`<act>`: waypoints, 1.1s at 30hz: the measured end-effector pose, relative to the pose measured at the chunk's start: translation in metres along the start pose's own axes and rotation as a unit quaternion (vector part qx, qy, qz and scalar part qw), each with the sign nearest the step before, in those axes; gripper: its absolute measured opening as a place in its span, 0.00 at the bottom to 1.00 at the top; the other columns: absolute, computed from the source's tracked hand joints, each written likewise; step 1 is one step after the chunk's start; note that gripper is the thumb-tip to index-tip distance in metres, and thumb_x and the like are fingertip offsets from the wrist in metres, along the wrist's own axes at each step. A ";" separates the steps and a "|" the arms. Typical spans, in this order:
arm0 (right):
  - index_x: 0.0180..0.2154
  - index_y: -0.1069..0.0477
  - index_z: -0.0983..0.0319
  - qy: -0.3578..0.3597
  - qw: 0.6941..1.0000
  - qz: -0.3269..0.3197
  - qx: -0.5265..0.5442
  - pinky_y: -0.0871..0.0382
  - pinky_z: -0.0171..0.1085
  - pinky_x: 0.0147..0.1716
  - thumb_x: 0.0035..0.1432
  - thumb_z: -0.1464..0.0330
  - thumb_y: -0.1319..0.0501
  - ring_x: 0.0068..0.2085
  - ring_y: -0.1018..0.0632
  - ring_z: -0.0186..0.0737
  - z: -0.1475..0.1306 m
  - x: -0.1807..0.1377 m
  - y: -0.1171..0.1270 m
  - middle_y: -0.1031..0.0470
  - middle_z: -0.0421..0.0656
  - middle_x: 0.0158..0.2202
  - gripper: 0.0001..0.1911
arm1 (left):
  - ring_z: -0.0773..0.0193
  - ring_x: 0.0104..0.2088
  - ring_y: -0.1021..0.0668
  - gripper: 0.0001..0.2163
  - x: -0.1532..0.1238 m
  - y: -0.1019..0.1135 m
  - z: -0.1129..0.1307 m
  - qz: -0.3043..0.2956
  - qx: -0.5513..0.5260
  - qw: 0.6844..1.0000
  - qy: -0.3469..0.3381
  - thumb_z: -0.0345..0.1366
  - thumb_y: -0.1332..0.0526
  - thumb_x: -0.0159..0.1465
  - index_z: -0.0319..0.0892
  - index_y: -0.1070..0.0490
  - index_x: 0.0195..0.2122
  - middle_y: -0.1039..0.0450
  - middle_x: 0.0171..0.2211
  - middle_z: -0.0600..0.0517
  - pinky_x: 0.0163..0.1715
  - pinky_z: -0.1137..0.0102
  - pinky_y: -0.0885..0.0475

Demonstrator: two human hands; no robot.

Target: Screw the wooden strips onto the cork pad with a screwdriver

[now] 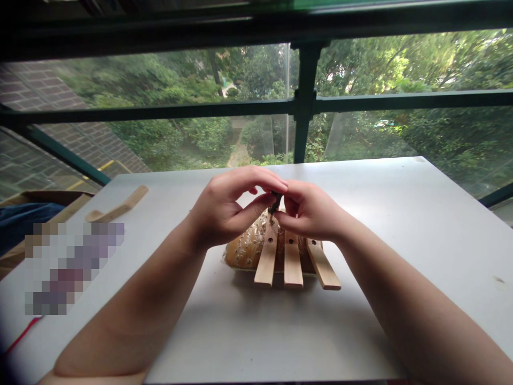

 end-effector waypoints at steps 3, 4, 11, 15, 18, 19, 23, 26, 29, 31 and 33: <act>0.46 0.30 0.61 0.005 1.000 0.002 -0.003 0.39 0.31 0.23 0.51 0.78 0.40 0.25 0.35 0.29 -0.002 0.000 0.001 0.34 0.36 0.29 0.19 | 0.64 0.42 0.21 0.13 0.000 0.000 0.000 -0.003 -0.004 1.000 0.001 0.22 0.43 0.63 0.43 0.26 0.45 0.21 0.43 0.50 0.44 0.68 0.25; 0.45 0.30 0.61 0.008 1.000 0.003 -0.004 0.39 0.31 0.23 0.51 0.78 0.40 0.25 0.35 0.29 -0.003 0.000 0.001 0.35 0.36 0.29 0.18 | 0.65 0.43 0.21 0.13 0.000 -0.001 0.000 -0.005 -0.006 1.000 0.001 0.22 0.43 0.63 0.43 0.26 0.45 0.21 0.43 0.50 0.44 0.68 0.25; 0.39 0.31 0.62 0.001 1.000 0.006 0.001 0.39 0.32 0.23 0.50 0.78 0.39 0.25 0.34 0.30 -0.001 0.000 0.002 0.35 0.35 0.26 0.13 | 0.66 0.43 0.21 0.13 0.000 -0.002 0.000 -0.012 -0.015 1.000 -0.004 0.22 0.42 0.63 0.41 0.26 0.45 0.21 0.43 0.50 0.46 0.70 0.26; 0.37 0.30 0.62 -0.006 1.000 0.003 -0.005 0.37 0.32 0.25 0.50 0.77 0.38 0.27 0.32 0.32 0.000 0.000 0.003 0.33 0.36 0.26 0.11 | 0.66 0.43 0.21 0.13 0.000 -0.003 0.000 -0.018 -0.021 1.000 -0.002 0.22 0.43 0.63 0.41 0.26 0.45 0.21 0.44 0.50 0.46 0.69 0.26; 0.38 0.30 0.63 -0.005 1.000 0.006 -0.008 0.37 0.32 0.24 0.50 0.77 0.38 0.26 0.32 0.31 -0.001 0.000 0.003 0.33 0.36 0.26 0.11 | 0.65 0.44 0.21 0.13 0.000 -0.004 -0.001 -0.020 -0.025 0.999 0.002 0.22 0.43 0.63 0.42 0.26 0.45 0.21 0.44 0.50 0.46 0.69 0.26; 0.39 0.30 0.62 -0.003 1.000 0.006 -0.008 0.37 0.32 0.24 0.50 0.78 0.38 0.26 0.32 0.31 -0.002 0.000 0.003 0.33 0.36 0.26 0.12 | 0.65 0.44 0.21 0.13 0.000 -0.004 -0.001 -0.021 -0.026 0.999 0.002 0.22 0.43 0.63 0.42 0.26 0.45 0.21 0.44 0.50 0.46 0.69 0.26; 0.42 0.29 0.62 0.005 1.000 0.006 -0.003 0.38 0.31 0.23 0.50 0.79 0.39 0.25 0.32 0.30 -0.004 0.000 0.002 0.34 0.35 0.26 0.16 | 0.65 0.44 0.21 0.13 0.000 -0.003 -0.001 -0.021 -0.027 0.999 -0.006 0.22 0.44 0.64 0.42 0.26 0.45 0.22 0.44 0.49 0.45 0.69 0.25; 0.43 0.29 0.61 0.013 1.000 0.006 0.001 0.37 0.31 0.23 0.50 0.79 0.39 0.26 0.32 0.31 -0.006 0.001 0.002 0.33 0.36 0.28 0.17 | 0.65 0.43 0.22 0.13 0.000 -0.002 0.000 -0.018 -0.018 1.000 -0.007 0.22 0.43 0.63 0.42 0.26 0.45 0.22 0.44 0.49 0.45 0.69 0.25; 0.44 0.28 0.61 0.017 1.000 -0.001 0.008 0.34 0.33 0.27 0.49 0.80 0.39 0.31 0.28 0.34 -0.007 0.002 0.002 0.28 0.39 0.33 0.19 | 0.65 0.42 0.22 0.13 0.000 -0.001 0.000 -0.012 -0.003 1.000 -0.002 0.22 0.41 0.61 0.43 0.25 0.44 0.22 0.43 0.50 0.44 0.68 0.25; 0.43 0.28 0.60 0.019 1.000 -0.008 0.017 0.32 0.34 0.30 0.49 0.80 0.38 0.34 0.26 0.37 -0.008 0.002 0.002 0.26 0.41 0.36 0.19 | 0.66 0.41 0.22 0.12 0.001 0.001 0.000 -0.004 0.005 1.000 -0.001 0.23 0.40 0.60 0.43 0.24 0.43 0.22 0.43 0.50 0.43 0.69 0.26; 0.44 0.27 0.60 0.019 0.999 -0.014 0.028 0.30 0.34 0.31 0.49 0.80 0.37 0.35 0.25 0.38 -0.008 0.002 0.002 0.25 0.42 0.37 0.19 | 0.66 0.40 0.22 0.11 0.001 0.002 0.001 0.000 0.006 1.000 -0.001 0.23 0.39 0.60 0.42 0.24 0.41 0.22 0.42 0.50 0.42 0.70 0.26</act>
Point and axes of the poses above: each hand's wrist, its own x-axis towards the middle knuckle, its own y-axis out of the back of the hand, z = x × y, the point moved 10 cm from there along x, towards the middle knuckle
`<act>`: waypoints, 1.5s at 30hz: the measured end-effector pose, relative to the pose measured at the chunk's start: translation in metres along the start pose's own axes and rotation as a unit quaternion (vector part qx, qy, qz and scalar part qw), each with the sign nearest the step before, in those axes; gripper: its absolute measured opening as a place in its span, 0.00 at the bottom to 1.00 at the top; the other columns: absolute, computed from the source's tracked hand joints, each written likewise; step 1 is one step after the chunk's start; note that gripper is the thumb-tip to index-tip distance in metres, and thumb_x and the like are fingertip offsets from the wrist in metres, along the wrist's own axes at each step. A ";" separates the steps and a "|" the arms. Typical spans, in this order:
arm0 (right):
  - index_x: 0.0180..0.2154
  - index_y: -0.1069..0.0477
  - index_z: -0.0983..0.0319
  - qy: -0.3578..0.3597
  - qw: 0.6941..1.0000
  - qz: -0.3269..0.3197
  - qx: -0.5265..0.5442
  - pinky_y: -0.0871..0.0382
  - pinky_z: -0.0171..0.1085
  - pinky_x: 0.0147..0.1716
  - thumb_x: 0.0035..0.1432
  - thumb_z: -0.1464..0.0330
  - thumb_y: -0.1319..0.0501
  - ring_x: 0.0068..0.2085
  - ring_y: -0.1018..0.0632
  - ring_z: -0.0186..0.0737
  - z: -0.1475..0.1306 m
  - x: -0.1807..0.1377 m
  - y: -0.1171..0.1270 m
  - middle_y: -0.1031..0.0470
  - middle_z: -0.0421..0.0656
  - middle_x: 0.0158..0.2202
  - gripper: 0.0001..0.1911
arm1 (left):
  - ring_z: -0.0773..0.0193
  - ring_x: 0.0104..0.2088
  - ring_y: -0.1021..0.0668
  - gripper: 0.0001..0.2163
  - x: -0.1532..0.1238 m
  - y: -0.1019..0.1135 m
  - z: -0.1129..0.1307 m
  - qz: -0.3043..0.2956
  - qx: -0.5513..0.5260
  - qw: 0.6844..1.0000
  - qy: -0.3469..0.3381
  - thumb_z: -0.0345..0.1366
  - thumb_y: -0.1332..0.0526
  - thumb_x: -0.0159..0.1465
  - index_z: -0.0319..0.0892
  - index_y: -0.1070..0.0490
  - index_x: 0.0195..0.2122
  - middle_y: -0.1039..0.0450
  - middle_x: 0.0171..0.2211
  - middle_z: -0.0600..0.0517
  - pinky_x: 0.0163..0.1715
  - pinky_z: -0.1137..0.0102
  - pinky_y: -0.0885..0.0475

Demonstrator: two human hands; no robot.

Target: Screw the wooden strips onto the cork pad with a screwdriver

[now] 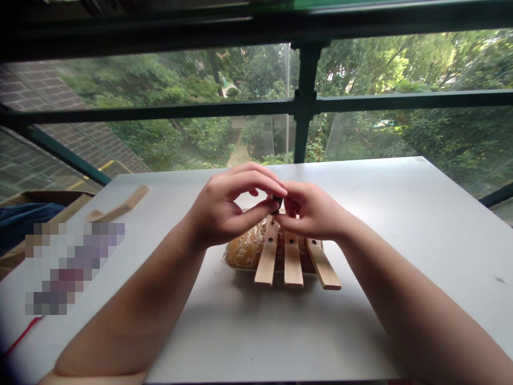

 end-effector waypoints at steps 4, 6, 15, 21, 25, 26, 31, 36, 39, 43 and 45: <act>0.46 0.26 0.60 -0.009 1.000 -0.006 0.016 0.30 0.34 0.32 0.51 0.78 0.37 0.34 0.24 0.37 0.002 -0.001 0.001 0.24 0.42 0.36 0.19 | 0.66 0.40 0.21 0.10 0.000 -0.001 -0.001 -0.006 -0.004 1.000 0.009 0.24 0.39 0.61 0.42 0.24 0.41 0.21 0.40 0.51 0.43 0.69 0.27; 0.47 0.25 0.60 -0.014 1.000 -0.008 0.020 0.30 0.34 0.31 0.52 0.77 0.36 0.33 0.24 0.37 0.004 -0.002 0.001 0.24 0.42 0.35 0.19 | 0.65 0.42 0.21 0.10 -0.001 -0.001 -0.002 -0.008 0.000 1.000 0.017 0.24 0.39 0.61 0.42 0.24 0.41 0.20 0.41 0.52 0.45 0.68 0.27; 0.48 0.27 0.62 0.001 0.999 0.000 0.048 0.30 0.34 0.32 0.57 0.74 0.36 0.34 0.25 0.36 0.009 -0.003 0.001 0.23 0.43 0.38 0.16 | 0.65 0.42 0.22 0.11 -0.002 -0.002 -0.004 -0.013 0.013 1.000 0.025 0.23 0.40 0.61 0.42 0.25 0.42 0.20 0.43 0.52 0.44 0.68 0.27; 0.43 0.26 0.62 -0.018 0.999 0.024 0.046 0.31 0.35 0.31 0.54 0.72 0.33 0.33 0.26 0.37 0.011 -0.003 0.004 0.25 0.42 0.34 0.13 | 0.65 0.41 0.23 0.10 -0.002 -0.001 -0.003 -0.001 0.009 1.000 0.015 0.24 0.39 0.61 0.40 0.26 0.43 0.23 0.43 0.49 0.44 0.68 0.27; 0.44 0.26 0.62 -0.022 0.998 0.030 0.048 0.32 0.35 0.31 0.54 0.72 0.33 0.32 0.27 0.37 0.012 -0.003 0.004 0.26 0.41 0.32 0.14 | 0.66 0.40 0.23 0.10 -0.002 -0.001 -0.004 0.001 0.012 1.000 0.016 0.25 0.39 0.61 0.40 0.26 0.43 0.23 0.42 0.50 0.43 0.68 0.27; 0.44 0.26 0.62 -0.022 0.998 0.031 0.048 0.32 0.35 0.31 0.54 0.71 0.33 0.32 0.27 0.37 0.013 -0.003 0.004 0.27 0.41 0.32 0.14 | 0.66 0.40 0.23 0.10 -0.002 0.000 -0.004 0.001 0.013 1.000 0.016 0.25 0.39 0.61 0.41 0.26 0.43 0.23 0.42 0.50 0.43 0.68 0.27; 0.43 0.25 0.62 -0.027 0.997 0.040 0.061 0.33 0.35 0.30 0.53 0.69 0.31 0.31 0.27 0.36 0.014 -0.003 0.005 0.27 0.41 0.31 0.14 | 0.65 0.39 0.23 0.10 -0.002 0.000 -0.003 0.002 0.016 1.000 0.015 0.26 0.39 0.61 0.42 0.26 0.43 0.23 0.42 0.50 0.43 0.67 0.27; 0.44 0.25 0.61 -0.014 0.995 0.049 0.089 0.32 0.35 0.29 0.54 0.67 0.31 0.31 0.27 0.37 0.012 -0.002 0.006 0.27 0.41 0.32 0.14 | 0.65 0.39 0.23 0.11 -0.002 0.001 -0.002 0.009 0.012 1.000 0.010 0.25 0.39 0.61 0.42 0.27 0.44 0.22 0.42 0.50 0.42 0.67 0.27; 0.42 0.25 0.60 -0.016 0.995 0.052 0.086 0.31 0.35 0.29 0.54 0.67 0.31 0.33 0.26 0.39 0.013 -0.002 0.007 0.26 0.42 0.33 0.13 | 0.65 0.40 0.23 0.11 -0.001 0.002 -0.001 0.015 0.010 1.000 0.007 0.25 0.39 0.61 0.42 0.26 0.44 0.22 0.42 0.50 0.42 0.68 0.27; 0.42 0.25 0.60 -0.020 0.997 0.042 0.062 0.29 0.36 0.30 0.53 0.67 0.31 0.35 0.25 0.41 0.011 -0.002 0.005 0.26 0.42 0.32 0.13 | 0.65 0.40 0.23 0.11 -0.001 0.000 -0.001 0.004 0.013 1.000 0.010 0.25 0.39 0.61 0.42 0.26 0.43 0.22 0.41 0.50 0.43 0.67 0.27; 0.42 0.25 0.60 -0.019 0.998 0.039 0.056 0.29 0.36 0.30 0.53 0.68 0.31 0.35 0.25 0.41 0.010 -0.002 0.005 0.26 0.42 0.32 0.14 | 0.65 0.40 0.22 0.10 -0.001 0.000 -0.002 -0.001 0.015 1.000 0.011 0.25 0.39 0.61 0.42 0.25 0.43 0.22 0.41 0.50 0.43 0.67 0.27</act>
Point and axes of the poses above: each hand's wrist, its own x-axis towards the middle knuckle, its own y-axis out of the back of the hand, z = x × y, the point moved 10 cm from there along x, towards the middle knuckle
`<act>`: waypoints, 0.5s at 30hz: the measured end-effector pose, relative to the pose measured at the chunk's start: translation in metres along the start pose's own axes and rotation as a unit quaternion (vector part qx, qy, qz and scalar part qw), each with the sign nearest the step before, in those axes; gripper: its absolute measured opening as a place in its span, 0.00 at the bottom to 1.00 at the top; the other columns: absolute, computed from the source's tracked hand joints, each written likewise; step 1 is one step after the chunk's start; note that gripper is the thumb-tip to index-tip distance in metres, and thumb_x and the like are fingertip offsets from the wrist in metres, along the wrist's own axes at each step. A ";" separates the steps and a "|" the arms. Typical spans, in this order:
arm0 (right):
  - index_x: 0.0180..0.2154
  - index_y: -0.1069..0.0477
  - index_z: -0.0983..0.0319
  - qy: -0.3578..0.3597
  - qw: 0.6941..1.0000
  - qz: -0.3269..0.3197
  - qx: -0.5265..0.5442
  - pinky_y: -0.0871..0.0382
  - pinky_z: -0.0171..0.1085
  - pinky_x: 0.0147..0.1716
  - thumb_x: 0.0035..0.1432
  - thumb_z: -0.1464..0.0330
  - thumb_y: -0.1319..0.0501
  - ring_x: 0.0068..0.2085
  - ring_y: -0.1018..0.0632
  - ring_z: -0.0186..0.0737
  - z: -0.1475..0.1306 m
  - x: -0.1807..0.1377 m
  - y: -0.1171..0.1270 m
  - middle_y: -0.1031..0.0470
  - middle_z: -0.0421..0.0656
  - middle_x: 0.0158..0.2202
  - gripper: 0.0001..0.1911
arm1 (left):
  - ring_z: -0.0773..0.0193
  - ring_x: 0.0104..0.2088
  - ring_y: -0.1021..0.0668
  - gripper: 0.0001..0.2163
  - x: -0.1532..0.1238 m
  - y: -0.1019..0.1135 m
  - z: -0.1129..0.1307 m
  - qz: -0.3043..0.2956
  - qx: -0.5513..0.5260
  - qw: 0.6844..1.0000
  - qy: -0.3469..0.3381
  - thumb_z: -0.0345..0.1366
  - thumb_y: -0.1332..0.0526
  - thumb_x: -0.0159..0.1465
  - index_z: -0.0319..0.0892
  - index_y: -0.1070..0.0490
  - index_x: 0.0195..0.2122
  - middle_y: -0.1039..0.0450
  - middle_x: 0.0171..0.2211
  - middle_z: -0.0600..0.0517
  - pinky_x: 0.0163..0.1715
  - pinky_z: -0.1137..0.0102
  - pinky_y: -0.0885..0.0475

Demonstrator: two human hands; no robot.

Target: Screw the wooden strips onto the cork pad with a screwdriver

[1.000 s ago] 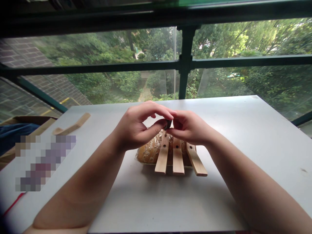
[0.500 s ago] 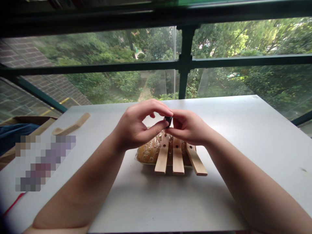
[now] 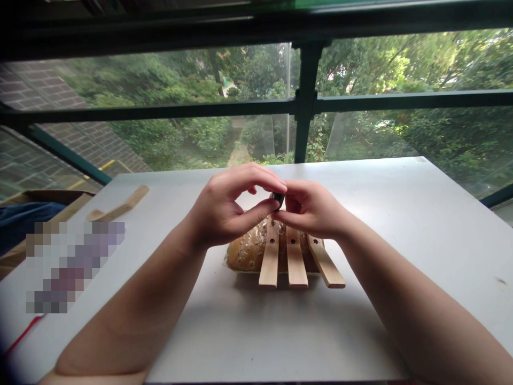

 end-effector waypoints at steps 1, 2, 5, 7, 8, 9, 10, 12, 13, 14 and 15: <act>0.42 0.25 0.60 0.001 1.000 -0.001 -0.002 0.29 0.36 0.31 0.53 0.68 0.31 0.35 0.25 0.41 -0.001 0.000 0.000 0.26 0.42 0.33 0.13 | 0.65 0.40 0.22 0.10 0.000 0.000 0.000 -0.001 0.000 1.000 0.000 0.25 0.39 0.61 0.42 0.25 0.43 0.22 0.41 0.50 0.43 0.67 0.27; 0.42 0.25 0.61 0.003 1.000 -0.003 -0.005 0.29 0.36 0.31 0.52 0.69 0.31 0.36 0.24 0.41 -0.001 0.000 0.000 0.25 0.43 0.33 0.13 | 0.65 0.40 0.22 0.10 0.000 0.000 0.000 -0.001 0.000 1.000 0.001 0.25 0.39 0.61 0.42 0.25 0.43 0.22 0.41 0.50 0.43 0.67 0.27; 0.43 0.26 0.61 0.007 1.000 -0.014 -0.012 0.29 0.36 0.32 0.53 0.73 0.33 0.36 0.24 0.40 -0.002 0.000 -0.002 0.25 0.43 0.36 0.14 | 0.65 0.40 0.22 0.11 0.000 -0.001 0.000 -0.002 -0.002 1.000 0.001 0.25 0.40 0.61 0.42 0.25 0.43 0.22 0.41 0.50 0.43 0.67 0.27; 0.44 0.27 0.61 0.011 1.000 -0.021 -0.015 0.29 0.36 0.33 0.54 0.75 0.35 0.36 0.24 0.39 -0.003 -0.001 -0.003 0.25 0.43 0.37 0.15 | 0.65 0.40 0.22 0.11 0.000 -0.001 0.000 -0.004 -0.004 1.000 0.001 0.25 0.40 0.61 0.42 0.25 0.43 0.22 0.41 0.50 0.44 0.67 0.27; 0.44 0.28 0.61 0.013 1.000 -0.023 -0.017 0.29 0.37 0.34 0.54 0.76 0.36 0.36 0.24 0.39 -0.004 -0.001 -0.003 0.25 0.43 0.37 0.15 | 0.65 0.40 0.22 0.11 0.000 -0.002 0.000 -0.005 -0.005 1.000 0.000 0.25 0.40 0.61 0.42 0.25 0.44 0.22 0.42 0.50 0.44 0.68 0.27; 0.44 0.28 0.61 0.014 0.999 -0.023 -0.020 0.29 0.37 0.35 0.54 0.77 0.37 0.37 0.24 0.39 -0.004 -0.001 -0.003 0.25 0.43 0.37 0.14 | 0.65 0.41 0.22 0.11 0.000 -0.002 0.000 -0.006 -0.006 1.000 0.000 0.25 0.40 0.61 0.42 0.25 0.44 0.22 0.42 0.50 0.44 0.68 0.27; 0.43 0.28 0.62 0.016 0.999 -0.023 -0.025 0.29 0.38 0.36 0.54 0.77 0.37 0.37 0.24 0.39 -0.005 -0.001 -0.003 0.25 0.43 0.37 0.14 | 0.65 0.41 0.22 0.11 0.000 -0.002 0.000 -0.008 -0.008 1.000 -0.001 0.25 0.40 0.61 0.42 0.25 0.44 0.22 0.42 0.50 0.44 0.68 0.27; 0.42 0.29 0.62 0.020 0.999 -0.022 -0.037 0.29 0.38 0.36 0.53 0.78 0.37 0.37 0.24 0.40 -0.006 0.000 -0.003 0.25 0.43 0.37 0.13 | 0.65 0.41 0.22 0.11 0.000 -0.003 0.000 -0.010 -0.010 1.000 -0.002 0.25 0.40 0.61 0.42 0.25 0.44 0.22 0.42 0.50 0.44 0.68 0.27; 0.41 0.29 0.62 0.021 0.999 -0.022 -0.044 0.29 0.38 0.36 0.53 0.78 0.37 0.37 0.24 0.40 -0.007 0.000 -0.003 0.25 0.43 0.37 0.12 | 0.65 0.41 0.22 0.11 0.000 -0.003 0.000 -0.011 -0.011 1.000 -0.002 0.25 0.40 0.62 0.42 0.25 0.44 0.22 0.41 0.50 0.44 0.68 0.27; 0.40 0.29 0.62 0.022 0.998 -0.022 -0.049 0.29 0.38 0.37 0.52 0.78 0.37 0.37 0.24 0.40 -0.008 0.000 -0.004 0.25 0.43 0.37 0.12 | 0.64 0.41 0.22 0.11 0.000 -0.003 0.000 -0.012 -0.012 1.000 -0.003 0.26 0.40 0.62 0.42 0.25 0.44 0.21 0.41 0.50 0.44 0.67 0.27; 0.39 0.29 0.62 0.022 0.998 -0.023 -0.054 0.29 0.38 0.37 0.52 0.78 0.37 0.37 0.24 0.40 -0.008 0.000 -0.004 0.25 0.43 0.36 0.12 | 0.64 0.41 0.22 0.11 0.000 -0.003 0.000 -0.013 -0.012 1.000 -0.004 0.26 0.40 0.62 0.43 0.25 0.43 0.21 0.41 0.50 0.44 0.67 0.27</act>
Point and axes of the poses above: each hand's wrist, its own x-axis towards the middle knuckle, its own y-axis out of the back of the hand, z = x × y, the point moved 10 cm from there along x, towards the middle knuckle
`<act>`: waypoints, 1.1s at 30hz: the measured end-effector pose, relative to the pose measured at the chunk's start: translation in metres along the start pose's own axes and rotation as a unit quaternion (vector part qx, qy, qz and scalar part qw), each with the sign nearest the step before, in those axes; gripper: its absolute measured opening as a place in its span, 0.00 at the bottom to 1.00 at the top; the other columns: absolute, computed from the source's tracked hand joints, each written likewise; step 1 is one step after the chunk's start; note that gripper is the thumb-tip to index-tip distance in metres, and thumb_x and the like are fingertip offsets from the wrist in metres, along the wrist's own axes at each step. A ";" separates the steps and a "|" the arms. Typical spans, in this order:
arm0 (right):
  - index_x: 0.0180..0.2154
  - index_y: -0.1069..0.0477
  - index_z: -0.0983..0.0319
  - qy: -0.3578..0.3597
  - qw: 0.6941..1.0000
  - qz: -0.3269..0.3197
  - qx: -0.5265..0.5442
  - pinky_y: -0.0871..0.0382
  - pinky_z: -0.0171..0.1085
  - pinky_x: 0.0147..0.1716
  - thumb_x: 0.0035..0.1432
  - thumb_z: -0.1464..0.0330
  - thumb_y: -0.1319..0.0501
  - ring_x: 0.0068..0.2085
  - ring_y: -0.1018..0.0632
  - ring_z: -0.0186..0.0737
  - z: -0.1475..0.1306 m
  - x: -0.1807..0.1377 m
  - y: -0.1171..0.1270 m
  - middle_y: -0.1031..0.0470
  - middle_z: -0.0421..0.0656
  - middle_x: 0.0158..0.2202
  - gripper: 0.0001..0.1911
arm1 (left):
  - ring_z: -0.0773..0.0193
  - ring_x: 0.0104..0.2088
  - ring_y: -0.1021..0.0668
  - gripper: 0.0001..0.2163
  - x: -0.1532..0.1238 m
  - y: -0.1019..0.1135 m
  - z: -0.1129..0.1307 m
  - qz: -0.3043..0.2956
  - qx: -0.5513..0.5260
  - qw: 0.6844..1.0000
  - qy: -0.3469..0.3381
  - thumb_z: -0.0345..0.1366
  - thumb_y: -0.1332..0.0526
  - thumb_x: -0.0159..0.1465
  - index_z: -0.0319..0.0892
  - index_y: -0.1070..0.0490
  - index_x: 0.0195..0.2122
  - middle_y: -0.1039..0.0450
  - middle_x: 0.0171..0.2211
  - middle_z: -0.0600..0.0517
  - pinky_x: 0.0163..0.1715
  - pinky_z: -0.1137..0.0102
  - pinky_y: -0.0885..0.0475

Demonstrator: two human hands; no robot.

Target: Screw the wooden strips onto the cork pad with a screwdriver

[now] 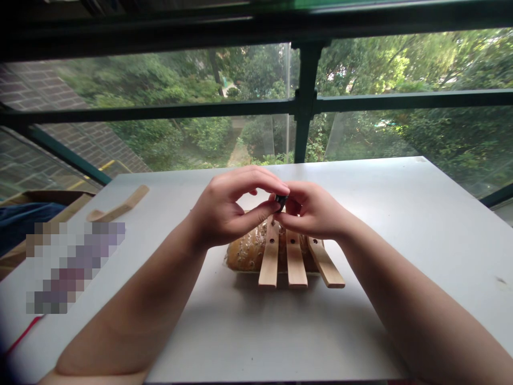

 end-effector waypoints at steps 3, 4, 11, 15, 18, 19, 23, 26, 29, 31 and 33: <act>0.38 0.30 0.62 -0.005 1.000 -0.002 -0.004 0.29 0.38 0.36 0.51 0.78 0.37 0.37 0.24 0.39 0.000 0.000 -0.001 0.25 0.42 0.35 0.11 | 0.64 0.41 0.22 0.10 0.000 0.000 0.001 0.000 0.000 1.000 -0.006 0.26 0.39 0.62 0.42 0.24 0.43 0.21 0.41 0.50 0.44 0.68 0.27; 0.38 0.30 0.62 -0.007 1.000 -0.002 -0.003 0.29 0.38 0.36 0.51 0.78 0.37 0.36 0.24 0.39 0.000 0.000 -0.001 0.25 0.42 0.34 0.11 | 0.64 0.41 0.22 0.10 0.000 0.000 0.001 0.000 0.001 1.000 -0.007 0.27 0.39 0.62 0.42 0.24 0.43 0.21 0.40 0.50 0.44 0.68 0.27; 0.41 0.29 0.61 -0.002 0.999 -0.028 0.020 0.28 0.38 0.39 0.50 0.80 0.38 0.34 0.26 0.37 -0.003 0.000 -0.002 0.26 0.41 0.36 0.15 | 0.64 0.39 0.22 0.08 0.000 0.002 0.001 0.008 0.006 1.000 -0.006 0.28 0.38 0.62 0.43 0.24 0.41 0.20 0.39 0.51 0.44 0.67 0.28; 0.39 0.28 0.60 -0.022 0.999 -0.026 0.029 0.28 0.37 0.36 0.52 0.78 0.37 0.34 0.25 0.39 0.002 -0.001 -0.001 0.28 0.40 0.31 0.12 | 0.65 0.40 0.21 0.06 -0.001 0.005 0.000 0.015 0.010 1.000 0.004 0.31 0.36 0.61 0.42 0.23 0.40 0.20 0.39 0.51 0.44 0.68 0.28; 0.40 0.27 0.60 -0.029 0.999 -0.016 0.038 0.28 0.37 0.34 0.53 0.74 0.34 0.36 0.24 0.41 0.006 -0.001 0.000 0.27 0.41 0.30 0.10 | 0.65 0.40 0.21 0.06 -0.001 0.006 -0.001 0.020 0.012 1.000 0.013 0.30 0.36 0.61 0.42 0.23 0.40 0.20 0.39 0.52 0.44 0.69 0.28; 0.40 0.27 0.60 -0.027 0.999 -0.013 0.041 0.28 0.37 0.34 0.53 0.73 0.34 0.36 0.24 0.42 0.006 -0.001 0.000 0.27 0.41 0.30 0.11 | 0.65 0.40 0.21 0.06 -0.001 0.007 -0.002 0.020 0.013 1.000 0.016 0.30 0.36 0.61 0.42 0.24 0.40 0.20 0.39 0.52 0.44 0.69 0.28; 0.40 0.28 0.62 -0.015 0.999 0.000 0.042 0.28 0.38 0.36 0.54 0.71 0.33 0.38 0.23 0.42 0.006 0.000 0.002 0.25 0.43 0.34 0.09 | 0.65 0.39 0.21 0.06 -0.001 0.006 -0.002 0.019 0.015 0.999 0.024 0.30 0.36 0.61 0.42 0.24 0.39 0.20 0.38 0.52 0.44 0.69 0.29; 0.40 0.29 0.62 -0.009 0.999 -0.001 0.033 0.28 0.39 0.38 0.56 0.72 0.35 0.38 0.23 0.41 0.005 0.000 0.001 0.25 0.44 0.37 0.09 | 0.65 0.38 0.21 0.05 -0.001 0.005 -0.001 0.017 0.012 0.999 0.024 0.30 0.36 0.61 0.42 0.24 0.39 0.19 0.38 0.52 0.43 0.69 0.28; 0.42 0.29 0.61 0.002 1.000 -0.013 0.022 0.27 0.39 0.39 0.55 0.73 0.35 0.39 0.23 0.41 -0.001 0.000 -0.002 0.24 0.43 0.37 0.11 | 0.65 0.37 0.22 0.05 0.000 0.004 -0.001 0.017 0.005 1.000 0.021 0.30 0.36 0.61 0.42 0.24 0.38 0.19 0.37 0.52 0.42 0.68 0.28; 0.42 0.28 0.60 0.001 1.000 -0.018 0.017 0.27 0.38 0.38 0.54 0.74 0.36 0.39 0.23 0.42 -0.002 0.000 -0.003 0.24 0.43 0.36 0.12 | 0.65 0.37 0.21 0.05 0.000 0.004 -0.001 0.018 -0.001 1.000 0.021 0.30 0.36 0.61 0.42 0.24 0.38 0.20 0.37 0.52 0.42 0.69 0.28; 0.40 0.27 0.61 -0.007 1.000 -0.012 0.015 0.28 0.37 0.36 0.53 0.74 0.35 0.38 0.23 0.41 -0.001 0.000 -0.001 0.25 0.42 0.33 0.11 | 0.66 0.38 0.21 0.06 -0.001 0.004 -0.002 0.019 -0.004 1.000 0.024 0.29 0.36 0.61 0.42 0.24 0.39 0.20 0.38 0.52 0.42 0.69 0.28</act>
Point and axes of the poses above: each hand's wrist, its own x-axis towards the middle knuckle, its own y-axis out of the back of the hand, z = x × y, the point moved 10 cm from there along x, towards the middle knuckle
